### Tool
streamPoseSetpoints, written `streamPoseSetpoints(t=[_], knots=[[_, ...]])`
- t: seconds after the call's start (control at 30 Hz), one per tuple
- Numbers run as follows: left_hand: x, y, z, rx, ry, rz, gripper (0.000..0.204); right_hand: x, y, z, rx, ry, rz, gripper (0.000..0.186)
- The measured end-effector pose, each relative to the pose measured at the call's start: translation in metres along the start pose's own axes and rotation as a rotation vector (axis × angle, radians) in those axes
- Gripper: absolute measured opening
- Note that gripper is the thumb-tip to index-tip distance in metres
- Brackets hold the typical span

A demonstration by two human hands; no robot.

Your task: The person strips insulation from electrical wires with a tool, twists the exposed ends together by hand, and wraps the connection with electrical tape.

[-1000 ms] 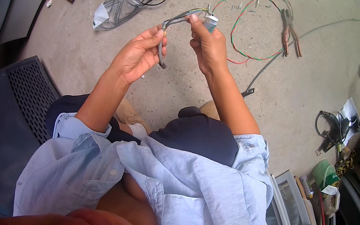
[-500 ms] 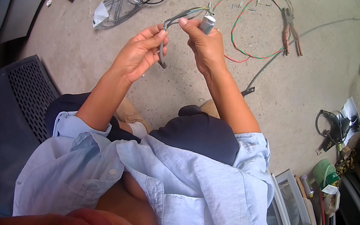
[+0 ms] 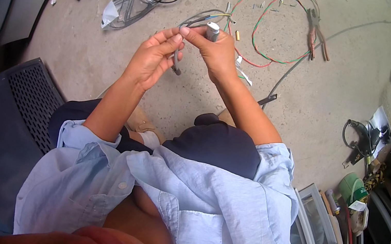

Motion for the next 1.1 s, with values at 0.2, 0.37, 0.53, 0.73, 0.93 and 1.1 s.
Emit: streamPoseSetpoints(t=[0.2, 0.37, 0.53, 0.73, 0.93, 1.1], knots=[[0.008, 0.004, 0.004, 0.006, -0.023, 0.002, 0.029, -0.003, -0.008, -0.014, 0.103, -0.080, -0.009, 0.025], [0.011, 0.004, 0.004, -0.033, -0.022, 0.000, 0.028, -0.005, -0.012, -0.021, 0.126, -0.189, 0.054, 0.022], [0.014, 0.001, -0.002, -0.173, 0.022, -0.108, 0.027, -0.007, -0.019, -0.032, 0.085, -0.250, 0.072, 0.020], [0.032, 0.017, 0.007, -0.076, -0.128, 0.013, 0.028, -0.030, -0.021, -0.026, -0.109, -0.335, 0.092, 0.021], [0.030, 0.013, 0.000, 0.004, -0.066, -0.037, 0.021, -0.029, -0.025, -0.018, -0.240, -0.485, 0.192, 0.024], [0.019, 0.004, -0.007, 0.017, 0.047, -0.047, 0.019, -0.015, -0.023, -0.020, -0.139, -0.189, 0.104, 0.029]])
Point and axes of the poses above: each hand's wrist, its own y-axis away from the middle knuckle, its own z-axis out of the palm, x = y × z, the point moved 1 cm from there along -y, towards the middle knuckle, and after that the axes turned 5 degrees about -y, right-handed, at the moved point
